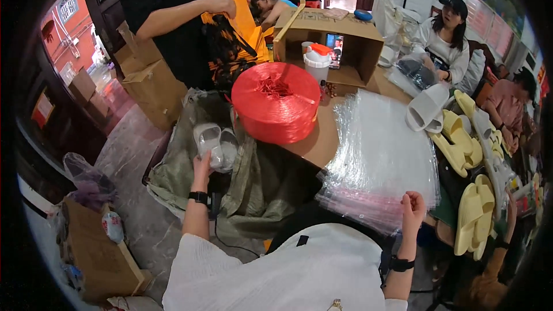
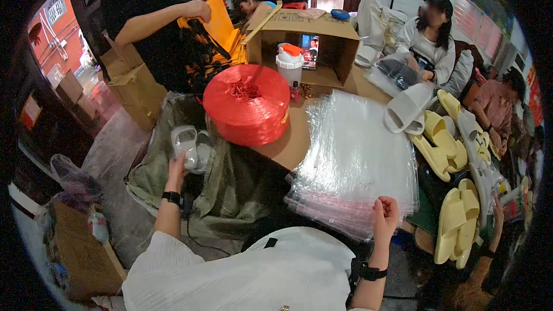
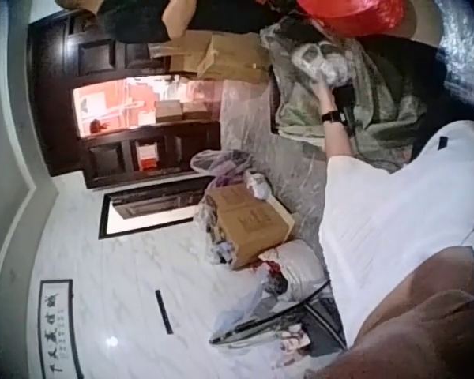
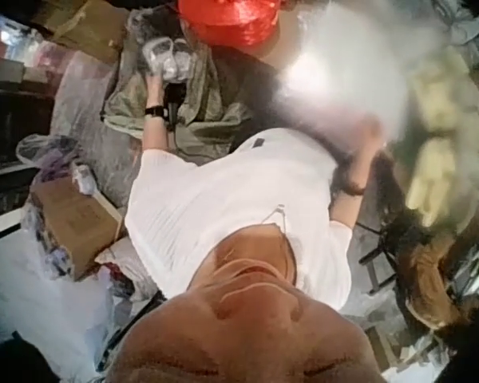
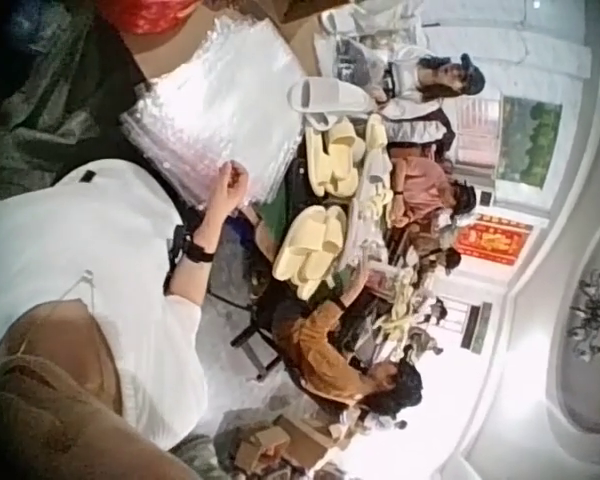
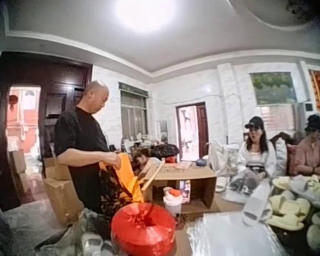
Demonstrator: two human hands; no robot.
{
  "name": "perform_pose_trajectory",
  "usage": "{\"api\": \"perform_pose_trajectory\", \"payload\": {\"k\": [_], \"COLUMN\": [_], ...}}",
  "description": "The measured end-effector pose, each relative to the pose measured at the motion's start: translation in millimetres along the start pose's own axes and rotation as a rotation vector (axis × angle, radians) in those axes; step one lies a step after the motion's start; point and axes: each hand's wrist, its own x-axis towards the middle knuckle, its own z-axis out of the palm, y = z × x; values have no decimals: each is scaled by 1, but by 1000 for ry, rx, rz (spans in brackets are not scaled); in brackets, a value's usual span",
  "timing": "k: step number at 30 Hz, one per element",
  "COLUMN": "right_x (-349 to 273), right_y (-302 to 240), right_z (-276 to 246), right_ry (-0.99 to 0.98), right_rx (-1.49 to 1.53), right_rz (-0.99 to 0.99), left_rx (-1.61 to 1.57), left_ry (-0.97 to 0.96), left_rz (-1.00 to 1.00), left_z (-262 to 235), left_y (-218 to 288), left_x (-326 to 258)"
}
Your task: The recorder is packing various pairs of slides/slippers into plastic bags at a production workstation.
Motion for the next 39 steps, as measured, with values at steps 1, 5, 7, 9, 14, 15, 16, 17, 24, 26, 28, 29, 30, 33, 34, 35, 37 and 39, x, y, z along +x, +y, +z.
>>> {"api": "perform_pose_trajectory", "payload": {"k": [1, 5, 7, 9, 14, 15, 16, 17, 24, 26, 28, 29, 30, 33, 34, 35, 37, 39], "right_x": [-1, -3, -3, 1, 25, 32, 39, 47, 169, 208, 248, 268, 285, 320, 329, 336, 342, 339], "right_y": [0, 2, -1, 12, -15, -22, -34, -46, -57, -57, -50, -46, -37, -25, -22, -20, -20, -25], "right_z": [-5, -17, -18, -20, -12, -12, -12, -11, -19, -10, -2, 1, 3, 8, 8, 7, 9, 11], "right_ry": [10, 9, 19, 54, -20, -24, -11, -31, 13, 25, 35, 49, 60, 130, 88, 85, -73, -103], "right_rx": [-12, -11, -55, -49, -130, -152, -154, -234, -567, -623, -677, -726, -773, -877, -928, -925, -1144, -1209], "right_rz": [-1, -16, 3, 25, -76, -103, -106, -119, -285, -319, -354, -364, -371, -518, -451, -457, -201, -223], "left_rx": [-44, 247, 145, 14, 73, 46, 80, 48, 189, 355, 400, 448, 397, 397, 383, 385, 358, 371], "left_ry": [27, 237, 202, 90, -163, -246, -354, -471, -918, -995, -998, -1005, -1006, -1025, -1018, -1010, -999, -990], "left_rz": [-332, 287, 618, 699, 1095, 1112, 1150, 1136, 1321, 1329, 1345, 1356, 1348, 1323, 1327, 1326, 1333, 1316], "left_z": [18, 41, 55, 79, 136, 155, 172, 190, 293, 301, 306, 308, 308, 308, 310, 311, 311, 310], "left_y": [23, 43, 63, 112, 169, 170, 171, 169, 146, 137, 121, 113, 111, 114, 111, 109, 109, 111], "left_x": [-6, -15, -29, -79, -163, -173, -181, -190, -238, -241, -240, -239, -239, -241, -241, -241, -241, -240]}}
